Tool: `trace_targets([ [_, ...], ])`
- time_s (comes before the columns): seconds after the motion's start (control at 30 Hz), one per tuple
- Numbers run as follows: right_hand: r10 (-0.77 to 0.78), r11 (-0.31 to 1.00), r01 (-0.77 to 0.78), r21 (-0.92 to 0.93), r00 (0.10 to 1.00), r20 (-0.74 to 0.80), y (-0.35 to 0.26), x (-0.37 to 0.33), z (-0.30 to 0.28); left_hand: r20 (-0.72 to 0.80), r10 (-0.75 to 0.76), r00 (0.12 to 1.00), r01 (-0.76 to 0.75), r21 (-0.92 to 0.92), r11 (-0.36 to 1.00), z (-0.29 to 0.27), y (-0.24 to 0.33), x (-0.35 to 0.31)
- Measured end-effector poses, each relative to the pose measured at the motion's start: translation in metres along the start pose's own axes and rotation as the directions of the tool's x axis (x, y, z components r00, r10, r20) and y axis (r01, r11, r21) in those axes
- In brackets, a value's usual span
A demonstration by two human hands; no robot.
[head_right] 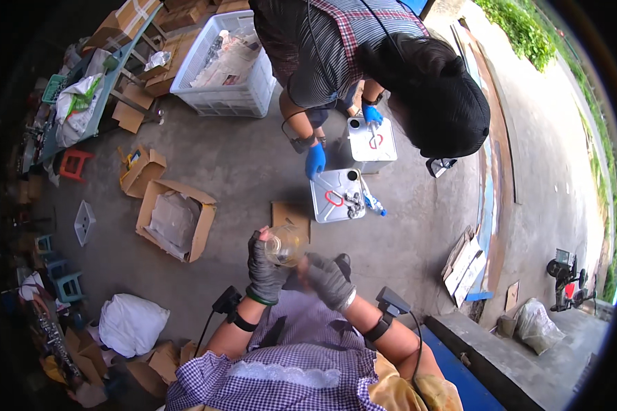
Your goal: Filling metal tins with liquid from a large container and sealing them.
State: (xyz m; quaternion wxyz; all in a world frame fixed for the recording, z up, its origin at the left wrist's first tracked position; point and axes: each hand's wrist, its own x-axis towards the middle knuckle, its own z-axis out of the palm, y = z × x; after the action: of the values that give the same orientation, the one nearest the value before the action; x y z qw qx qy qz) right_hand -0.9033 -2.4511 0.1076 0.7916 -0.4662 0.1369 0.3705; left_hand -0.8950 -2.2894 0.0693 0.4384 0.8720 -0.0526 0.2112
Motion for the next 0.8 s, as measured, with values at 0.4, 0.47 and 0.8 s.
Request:
trace_targets([
  [0.4,0.609,-0.123,-0.14,-0.982,0.771,-0.186,0.167,-0.013,-0.127,-0.024,-0.298,0.954,0.287,-0.212,0.934,-0.036,-0.054,0.013],
  [0.47,0.725,-0.064,-0.192,-0.979,0.665,-0.178,0.212,-0.037,-0.155,-0.031,-0.427,0.904,0.396,-0.316,0.862,-0.044,-0.079,0.008],
  [0.8,0.526,-0.045,-0.187,-0.981,0.831,-0.182,0.304,-0.076,-0.171,-0.056,-0.813,0.579,0.598,-0.649,0.47,-0.038,-0.148,-0.018],
])
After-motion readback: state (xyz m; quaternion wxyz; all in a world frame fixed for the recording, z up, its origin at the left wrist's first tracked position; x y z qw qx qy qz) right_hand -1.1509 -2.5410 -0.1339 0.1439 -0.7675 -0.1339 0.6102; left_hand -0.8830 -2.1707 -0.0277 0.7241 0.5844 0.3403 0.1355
